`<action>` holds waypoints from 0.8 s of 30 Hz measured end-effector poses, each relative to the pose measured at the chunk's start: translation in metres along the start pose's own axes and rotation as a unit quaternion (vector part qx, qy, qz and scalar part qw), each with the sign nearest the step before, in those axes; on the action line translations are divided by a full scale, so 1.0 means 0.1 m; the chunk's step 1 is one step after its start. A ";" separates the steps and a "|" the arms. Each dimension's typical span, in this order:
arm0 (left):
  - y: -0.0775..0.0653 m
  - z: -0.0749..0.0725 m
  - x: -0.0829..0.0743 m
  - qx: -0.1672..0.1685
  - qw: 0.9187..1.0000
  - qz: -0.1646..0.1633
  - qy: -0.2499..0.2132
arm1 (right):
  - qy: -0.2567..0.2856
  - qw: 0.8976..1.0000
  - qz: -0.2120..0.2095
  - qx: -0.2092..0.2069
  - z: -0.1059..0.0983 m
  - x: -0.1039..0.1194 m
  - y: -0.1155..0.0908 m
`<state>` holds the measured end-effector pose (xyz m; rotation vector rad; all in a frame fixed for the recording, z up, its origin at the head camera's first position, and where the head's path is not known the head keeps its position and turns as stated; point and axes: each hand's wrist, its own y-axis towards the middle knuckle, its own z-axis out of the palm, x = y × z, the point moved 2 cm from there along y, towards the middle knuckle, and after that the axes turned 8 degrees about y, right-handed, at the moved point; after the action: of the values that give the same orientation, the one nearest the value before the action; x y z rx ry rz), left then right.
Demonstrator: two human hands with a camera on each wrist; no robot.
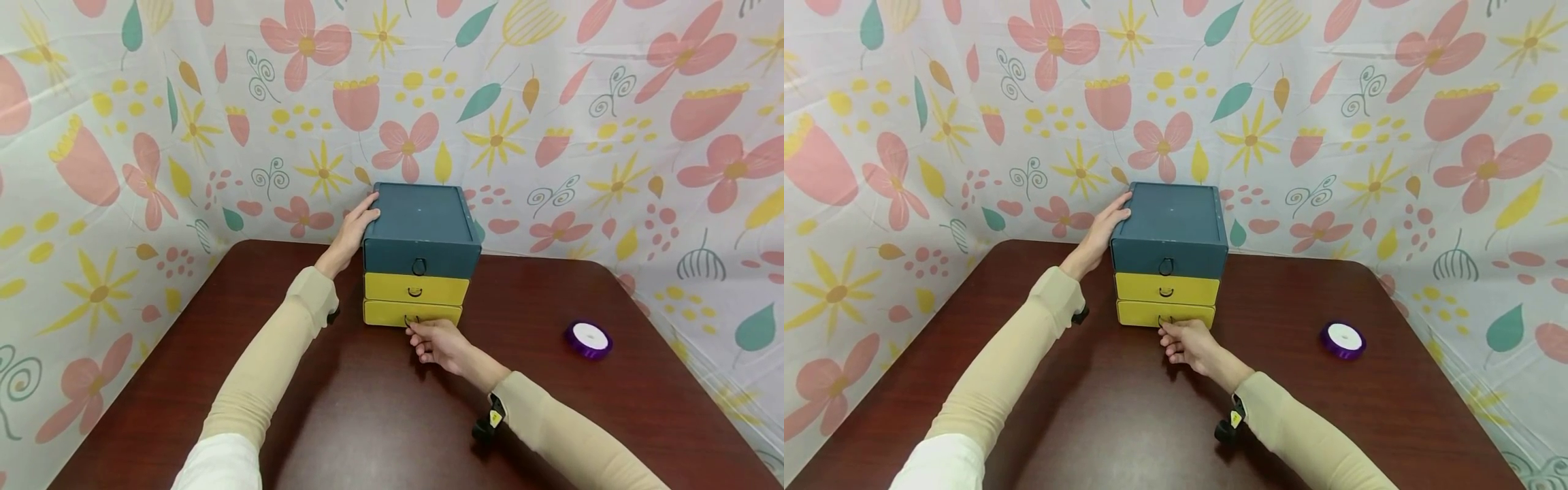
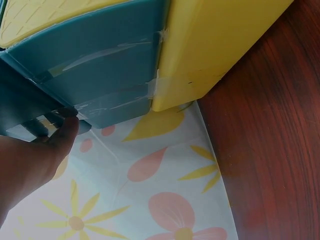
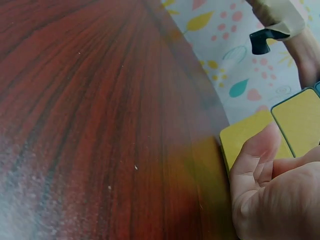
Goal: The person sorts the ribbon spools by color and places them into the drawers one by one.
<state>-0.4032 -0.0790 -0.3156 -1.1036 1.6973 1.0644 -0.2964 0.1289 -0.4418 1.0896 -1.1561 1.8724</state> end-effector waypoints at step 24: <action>0.01 -0.01 -0.01 0.006 1.000 0.004 -0.006 | -0.029 0.999 0.009 0.021 0.08 -0.16 -0.33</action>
<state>-0.4039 -0.0793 -0.3141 -1.0822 1.6980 1.0633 -0.2590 0.1318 -0.4425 1.1668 -1.1681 1.8978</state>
